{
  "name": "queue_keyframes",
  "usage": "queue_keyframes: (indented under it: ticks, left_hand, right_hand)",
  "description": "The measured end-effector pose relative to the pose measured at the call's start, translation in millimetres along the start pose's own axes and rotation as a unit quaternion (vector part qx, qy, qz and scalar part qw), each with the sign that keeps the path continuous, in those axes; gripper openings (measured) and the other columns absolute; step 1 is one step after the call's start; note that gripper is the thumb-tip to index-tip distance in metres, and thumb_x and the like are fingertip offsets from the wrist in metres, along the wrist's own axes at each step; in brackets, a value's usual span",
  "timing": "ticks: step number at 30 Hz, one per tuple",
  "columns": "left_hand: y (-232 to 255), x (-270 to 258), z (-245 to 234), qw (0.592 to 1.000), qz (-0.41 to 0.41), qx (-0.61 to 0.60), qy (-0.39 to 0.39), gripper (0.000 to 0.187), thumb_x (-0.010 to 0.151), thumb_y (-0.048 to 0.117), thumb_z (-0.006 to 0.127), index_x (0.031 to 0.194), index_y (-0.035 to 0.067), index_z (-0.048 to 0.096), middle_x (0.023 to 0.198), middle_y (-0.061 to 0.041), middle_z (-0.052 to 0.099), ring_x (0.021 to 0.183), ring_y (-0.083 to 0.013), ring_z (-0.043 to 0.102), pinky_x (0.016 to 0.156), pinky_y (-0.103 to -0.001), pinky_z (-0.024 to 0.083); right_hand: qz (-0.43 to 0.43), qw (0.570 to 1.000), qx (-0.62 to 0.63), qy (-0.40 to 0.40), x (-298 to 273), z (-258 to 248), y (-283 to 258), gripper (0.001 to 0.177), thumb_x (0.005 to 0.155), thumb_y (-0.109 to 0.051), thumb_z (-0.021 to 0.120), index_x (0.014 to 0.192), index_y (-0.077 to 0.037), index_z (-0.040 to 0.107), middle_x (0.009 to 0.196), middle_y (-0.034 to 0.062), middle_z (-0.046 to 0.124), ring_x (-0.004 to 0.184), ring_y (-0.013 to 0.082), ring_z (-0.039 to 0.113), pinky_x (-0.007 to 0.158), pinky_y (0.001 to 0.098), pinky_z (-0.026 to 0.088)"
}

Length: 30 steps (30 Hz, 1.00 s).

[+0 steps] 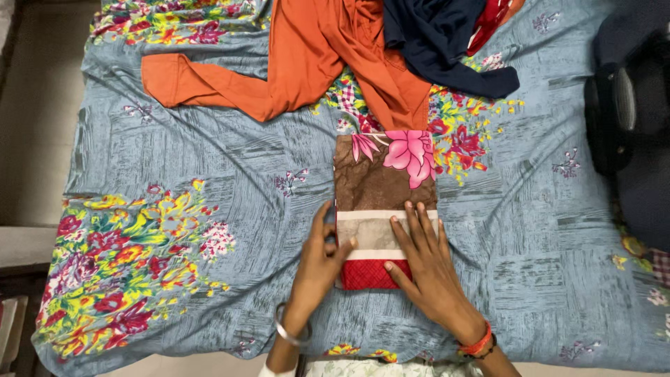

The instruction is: The person folds a green shirt, a pair of white pants, and a patterned cloth by hand on a bed and places them into an open suitcase.

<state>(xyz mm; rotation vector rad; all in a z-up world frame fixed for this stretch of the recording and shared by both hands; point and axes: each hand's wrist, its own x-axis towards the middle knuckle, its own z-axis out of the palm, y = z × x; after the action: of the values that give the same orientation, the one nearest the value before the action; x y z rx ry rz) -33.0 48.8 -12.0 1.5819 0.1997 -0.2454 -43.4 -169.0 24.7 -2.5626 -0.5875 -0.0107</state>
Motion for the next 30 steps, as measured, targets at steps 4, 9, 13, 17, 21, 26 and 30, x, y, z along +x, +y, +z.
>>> queue_keyframes:
  ticks: [4, 9, 13, 17, 21, 26, 30]
  left_hand:
    - [14, -28, -4, 0.997, -0.059, 0.031, -0.026, 0.094, 0.085, -0.007, 0.067, 0.162, 0.019, 0.019, 0.110, -0.010, 0.060, 0.077, -0.0132, 0.066, 0.057, -0.028, 0.055]
    - [19, -31, -9, 0.994, -0.089, 0.069, -0.005, 0.088, 0.085, -0.004, 0.069, 0.159, 0.018, 0.025, 0.107, -0.011, 0.062, 0.068, -0.0155, 0.064, 0.051, -0.030, 0.054]
    - [32, -38, 4, 0.956, 0.004, 0.270, 0.114, 0.077, 0.087, 0.002, 0.069, 0.154, 0.009, 0.034, 0.117, -0.015, 0.062, 0.088, -0.0261, 0.068, 0.072, -0.041, 0.057]
    - [35, -17, 37, 0.855, 0.255, 0.425, 0.155, 0.057, 0.092, 0.000, 0.055, 0.148, 0.005, 0.041, 0.147, -0.016, 0.056, 0.143, -0.0331, 0.055, 0.124, -0.046, 0.044]
    - [18, 26, 69, 0.788, 0.275, 0.545, 0.080, 0.070, 0.095, 0.020, 0.055, 0.156, -0.003, 0.031, 0.167, -0.019, 0.032, 0.158, -0.0312, 0.026, 0.130, -0.048, 0.018]
    - [6, 38, 70, 0.827, 0.281, 0.486, 0.027, 0.083, 0.098, 0.043, 0.054, 0.157, -0.009, 0.027, 0.167, -0.027, 0.021, 0.157, -0.0363, 0.016, 0.128, -0.050, 0.009]
    - [7, 36, 70, 0.819, 0.284, 0.499, 0.014, 0.085, 0.095, 0.045, 0.056, 0.156, -0.007, 0.029, 0.166, -0.026, 0.021, 0.156, -0.0366, 0.016, 0.127, -0.052, 0.009]
  right_hand:
    - [-0.006, 1.000, 0.009, -0.007, -1, -2, 0, 0.077, 0.094, -0.037, 0.058, 0.158, -0.006, 0.027, 0.169, 0.0192, 0.012, 0.157, 0.0372, 0.005, 0.122, 0.0581, 0.007]
    - [-0.012, 1.000, -0.009, -0.015, 0, -1, -4, 0.078, 0.094, -0.038, 0.058, 0.157, -0.004, 0.028, 0.168, 0.0195, 0.012, 0.156, 0.0374, 0.005, 0.121, 0.0584, 0.006]
    - [0.003, 1.000, -0.005, 0.013, 0, -2, -6, 0.070, 0.096, -0.032, 0.055, 0.154, -0.001, 0.033, 0.166, 0.0199, 0.020, 0.156, 0.0363, 0.011, 0.122, 0.0577, 0.007]
    - [0.009, 0.998, -0.020, 0.062, 12, 1, -2, 0.053, 0.101, -0.015, 0.047, 0.152, -0.002, 0.042, 0.166, 0.0169, 0.033, 0.159, 0.0334, 0.019, 0.128, 0.0531, 0.012]
    - [-0.050, 0.996, -0.068, 0.017, 48, 16, 28, 0.059, 0.091, -0.012, 0.051, 0.149, -0.004, 0.043, 0.164, 0.0117, 0.036, 0.161, 0.0288, 0.023, 0.133, 0.0493, 0.014]
    - [-0.087, 0.994, -0.070, 0.003, 76, 19, 75, 0.060, 0.102, -0.026, 0.043, 0.158, -0.005, 0.035, 0.166, 0.0113, 0.031, 0.156, 0.0277, 0.020, 0.125, 0.0510, 0.011]
    - [-0.055, 0.980, -0.191, 0.026, 108, 17, 117, 0.059, 0.105, -0.033, 0.040, 0.159, -0.011, 0.037, 0.166, 0.0125, 0.030, 0.154, 0.0296, 0.019, 0.121, 0.0577, 0.011]
